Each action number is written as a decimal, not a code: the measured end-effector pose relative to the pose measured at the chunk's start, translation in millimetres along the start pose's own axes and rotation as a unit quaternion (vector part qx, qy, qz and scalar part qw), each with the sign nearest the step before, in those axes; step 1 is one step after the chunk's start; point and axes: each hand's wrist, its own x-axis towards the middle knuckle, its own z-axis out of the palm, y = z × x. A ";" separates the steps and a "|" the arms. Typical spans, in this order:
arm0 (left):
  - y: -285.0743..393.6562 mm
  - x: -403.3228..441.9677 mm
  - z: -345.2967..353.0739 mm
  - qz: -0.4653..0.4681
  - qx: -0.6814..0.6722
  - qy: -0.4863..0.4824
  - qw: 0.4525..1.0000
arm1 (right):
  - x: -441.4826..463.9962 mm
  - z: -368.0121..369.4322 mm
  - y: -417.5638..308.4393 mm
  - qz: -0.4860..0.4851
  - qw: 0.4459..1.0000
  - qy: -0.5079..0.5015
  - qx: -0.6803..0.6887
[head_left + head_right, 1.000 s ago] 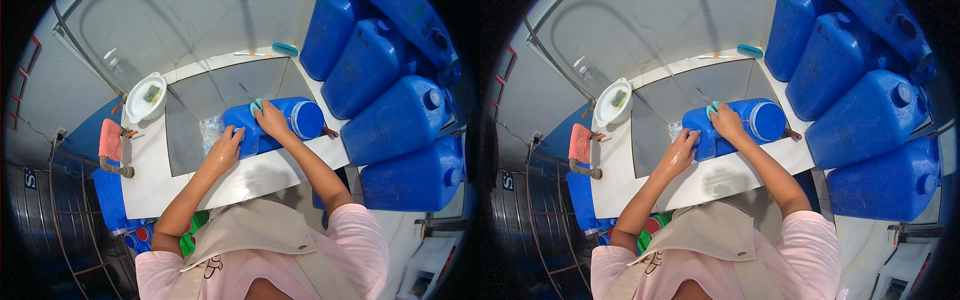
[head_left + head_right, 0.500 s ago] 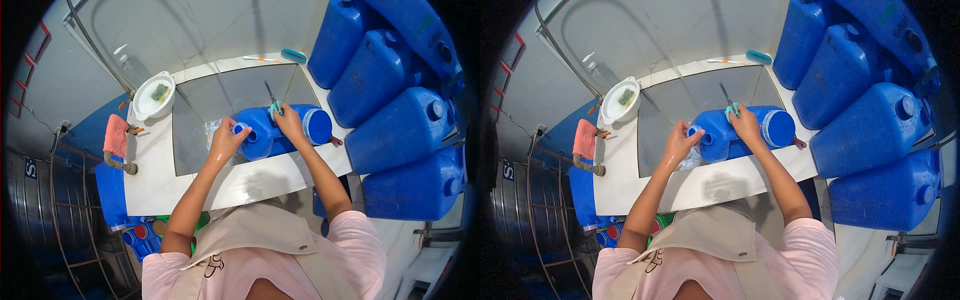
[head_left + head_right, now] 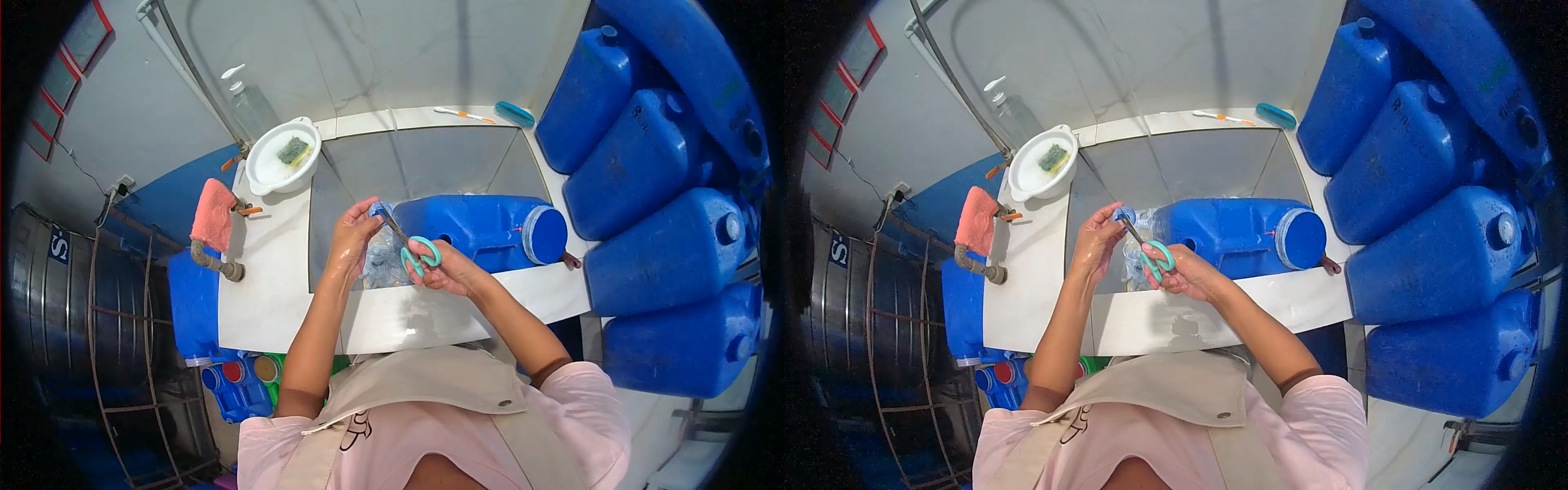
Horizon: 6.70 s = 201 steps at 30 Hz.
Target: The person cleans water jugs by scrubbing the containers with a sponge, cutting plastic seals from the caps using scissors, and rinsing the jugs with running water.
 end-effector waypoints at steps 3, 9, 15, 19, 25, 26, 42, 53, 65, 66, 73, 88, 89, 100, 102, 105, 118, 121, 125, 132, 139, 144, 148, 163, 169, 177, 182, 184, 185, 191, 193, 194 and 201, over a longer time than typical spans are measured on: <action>7.5 3.7 -1.3 0.018 0.056 0.022 0.998 | 8.8 -1.5 -1.4 0.018 1.000 0.007 0.025; 16.3 11.4 2.3 0.048 0.097 0.025 0.994 | 17.6 3.3 -7.5 0.015 0.999 0.018 0.034; -2.1 14.2 -14.5 0.079 0.092 0.092 0.988 | 16.7 7.8 -9.2 -0.085 0.985 0.124 0.087; 11.3 12.8 -19.4 0.062 0.131 0.068 0.987 | 17.8 15.4 -4.9 -0.012 0.998 0.022 0.063; 16.1 8.1 -9.8 0.056 0.098 0.050 0.992 | 25.5 22.5 -3.1 0.019 0.993 0.015 0.114; 10.7 5.9 -5.6 0.055 0.099 0.050 0.992 | 25.1 23.7 -3.0 0.012 0.993 -0.005 0.119; 29.4 -2.9 -1.4 0.084 0.118 0.050 0.988 | 15.4 23.8 0.1 -0.003 0.992 0.037 0.122; 2.0 1.1 -14.1 0.093 0.151 0.036 0.984 | 12.9 17.8 6.6 -0.093 0.987 0.063 0.112; 20.5 -4.6 -1.9 0.075 0.141 0.013 0.987 | 8.7 12.3 11.3 0.023 0.987 -0.041 0.151; 20.1 -5.1 -2.0 0.071 0.140 0.017 0.988 | 7.7 14.8 12.0 0.024 0.987 -0.042 0.152; -9.3 -18.6 15.7 0.058 0.143 -0.024 0.988 | 7.0 12.0 13.2 -0.102 0.983 0.110 0.105; 2.3 -2.8 -0.1 0.127 0.267 0.044 0.954 | -0.4 18.3 14.4 -0.010 0.996 0.030 0.088; 0.2 -2.4 0.7 0.127 0.244 0.050 0.960 | 1.6 18.7 17.2 -0.039 0.996 0.044 0.065; 11.2 0.1 -6.4 0.018 0.037 0.054 0.998 | -8.0 9.2 20.2 -0.051 0.996 0.066 0.036; 11.5 0.3 -6.5 -0.002 0.004 0.036 0.999 | -4.3 7.3 20.7 -0.029 0.993 0.031 0.106; 3.1 4.9 -3.7 -0.028 -0.032 0.033 0.999 | 0.1 15.4 15.3 0.022 0.987 0.002 0.161; -5.2 -1.6 11.4 -0.001 -0.047 0.045 0.998 | 11.1 26.5 21.7 -0.025 0.989 0.044 0.136; -6.9 -2.5 14.9 0.012 -0.051 0.045 0.998 | 11.9 24.1 23.6 -0.040 0.988 0.053 0.137; -8.1 -3.7 16.2 0.019 -0.029 0.048 0.998 | 11.2 22.4 24.3 -0.053 0.988 0.053 0.135; -8.1 -5.6 4.5 -0.002 0.005 0.047 0.999 | 18.9 14.7 23.6 -0.053 0.992 0.111 -0.002; -7.3 -8.7 7.0 0.004 0.125 0.034 0.992 | 39.9 1.9 -2.0 -0.288 0.808 0.285 -0.428; 10.3 -10.2 2.1 -0.050 0.142 -0.016 0.988 | 36.6 13.9 -37.6 -0.290 0.811 0.177 -0.477; 18.3 -14.3 8.6 -0.036 0.185 0.029 0.982 | 47.4 13.0 -27.6 -0.357 0.712 0.164 -0.581; 16.1 -0.2 -2.7 -0.059 0.173 0.000 0.983 | 49.8 16.7 -31.4 -0.345 0.727 0.232 -0.547; 16.1 7.3 8.0 0.068 0.158 -0.025 0.985 | 73.9 16.9 -30.6 -0.390 0.760 0.334 -0.398; -13.4 40.4 -13.3 0.142 0.190 -0.045 0.970 | 97.6 -20.9 -38.4 -0.356 0.893 0.258 -0.099; -6.8 59.2 -8.5 0.211 0.477 -0.028 0.853 | 83.8 -14.3 -43.8 -0.357 0.835 0.296 -0.297; 16.5 48.1 15.3 0.260 0.539 0.021 0.801 | 97.8 -24.6 -48.6 -0.379 0.882 0.262 -0.095; 12.4 49.9 16.7 0.261 0.539 0.021 0.801 | 99.2 -25.2 -52.4 -0.380 0.882 0.262 -0.095; -28.1 65.3 17.7 0.321 0.289 0.096 0.897 | 109.9 -38.1 -68.1 -0.277 0.912 0.239 0.187; -25.1 59.4 22.9 0.194 0.076 0.050 0.977 | 113.4 -42.8 -67.1 -0.276 0.910 0.248 0.186; -24.0 58.4 24.2 0.195 0.076 0.049 0.977 | 116.8 -46.6 -68.6 -0.275 0.909 0.255 0.183; -16.8 60.4 16.3 0.087 -0.054 -0.028 0.994 | 118.7 -69.3 -82.1 -0.254 0.901 0.348 0.047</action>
